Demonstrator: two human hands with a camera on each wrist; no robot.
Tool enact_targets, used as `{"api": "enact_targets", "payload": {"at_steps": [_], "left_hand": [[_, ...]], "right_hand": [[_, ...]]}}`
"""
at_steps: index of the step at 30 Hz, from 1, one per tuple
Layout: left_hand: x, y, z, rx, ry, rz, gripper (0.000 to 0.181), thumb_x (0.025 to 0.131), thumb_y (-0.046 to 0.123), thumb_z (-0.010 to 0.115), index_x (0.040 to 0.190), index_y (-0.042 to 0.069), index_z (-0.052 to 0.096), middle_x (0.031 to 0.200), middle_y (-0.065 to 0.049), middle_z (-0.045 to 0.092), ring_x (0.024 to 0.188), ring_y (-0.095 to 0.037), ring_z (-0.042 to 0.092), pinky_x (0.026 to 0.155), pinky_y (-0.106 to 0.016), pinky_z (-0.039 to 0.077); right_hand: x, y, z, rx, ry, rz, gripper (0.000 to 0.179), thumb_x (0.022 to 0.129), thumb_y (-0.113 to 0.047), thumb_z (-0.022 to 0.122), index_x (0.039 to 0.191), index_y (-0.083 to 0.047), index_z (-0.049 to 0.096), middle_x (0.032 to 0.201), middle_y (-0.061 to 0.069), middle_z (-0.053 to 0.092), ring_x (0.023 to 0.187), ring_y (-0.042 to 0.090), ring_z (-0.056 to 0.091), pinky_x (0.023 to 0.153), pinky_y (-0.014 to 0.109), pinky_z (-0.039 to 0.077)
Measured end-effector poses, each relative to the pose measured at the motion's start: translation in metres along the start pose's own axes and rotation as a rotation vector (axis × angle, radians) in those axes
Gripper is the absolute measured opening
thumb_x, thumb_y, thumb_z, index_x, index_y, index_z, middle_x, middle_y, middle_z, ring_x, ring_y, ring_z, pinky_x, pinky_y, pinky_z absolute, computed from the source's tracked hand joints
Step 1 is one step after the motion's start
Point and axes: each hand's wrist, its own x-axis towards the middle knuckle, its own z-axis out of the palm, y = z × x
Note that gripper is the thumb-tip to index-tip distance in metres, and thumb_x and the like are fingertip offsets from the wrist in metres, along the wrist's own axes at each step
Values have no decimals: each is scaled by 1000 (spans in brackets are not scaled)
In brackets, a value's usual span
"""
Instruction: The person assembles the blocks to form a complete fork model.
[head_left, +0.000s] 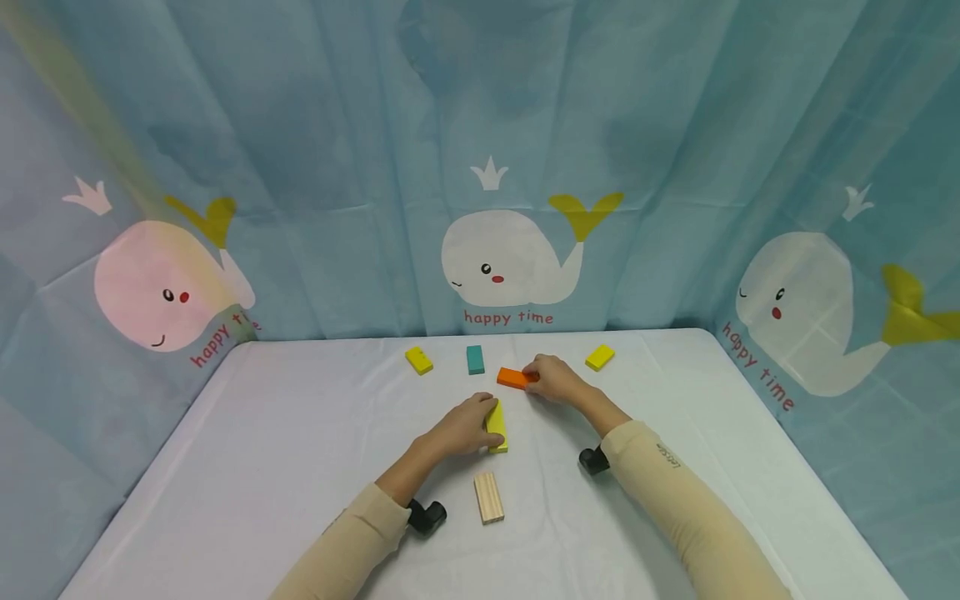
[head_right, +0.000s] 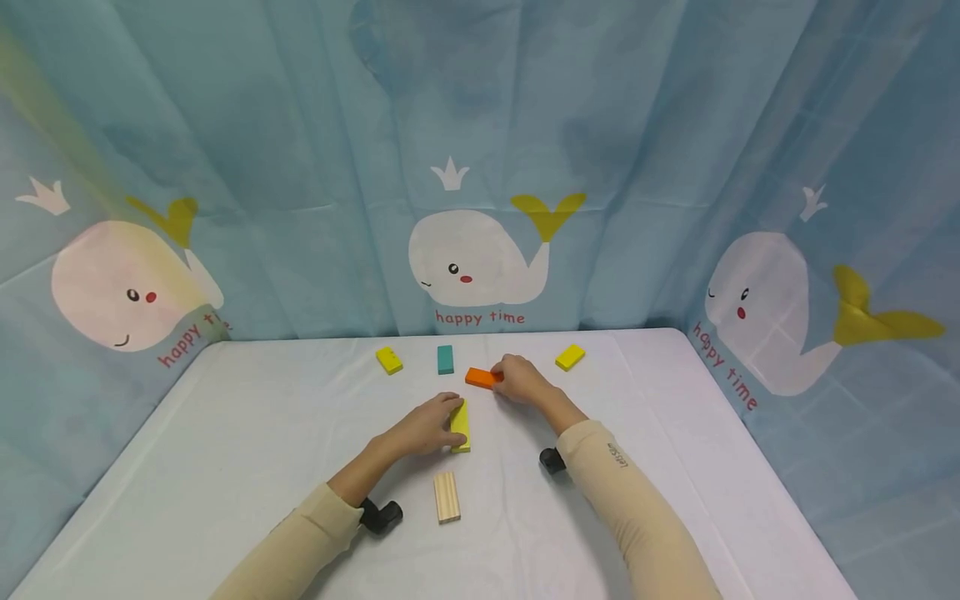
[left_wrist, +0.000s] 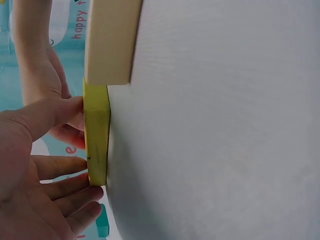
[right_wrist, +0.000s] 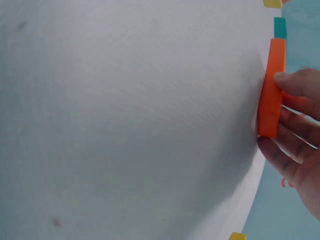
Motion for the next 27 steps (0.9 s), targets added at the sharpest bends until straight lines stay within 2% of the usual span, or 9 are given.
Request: {"api": "enact_targets", "payload": {"at_steps": [5,11,20,27], "left_hand": [[2,-1,0,-16,4,-16,71,86,37,73,144,5,46,151,-12,42,137,-28,45,113,-45,38],[3,-2,2,-30,9,-22,71,86,37,74,143,6,47,151,-11,43,136,-28,45,113,-45,39],[2,-2,2,-21,14,-9,70,85,37,75,142,6,48,151,-12,42,136,-29,46,113,-46,39],[0,-1,1,-3,52,2,75,83,37,77,144,7,46,153,-14,40,138,-31,42,113,-48,38]], "right_hand": [[1,-1,-3,-18,-26,2,34,89,-11,68,122,-2,67,106,9,62,94,21,54,98,39,50],[1,0,0,-6,-16,-4,34,89,-11,68,122,-2,67,106,9,63,94,20,55,98,39,50],[1,-3,6,-4,6,-73,33,90,-11,67,122,-2,67,109,9,65,95,19,57,99,39,51],[4,-13,3,-32,17,-115,31,90,-11,68,120,-3,68,110,10,65,98,20,58,100,39,51]]}}
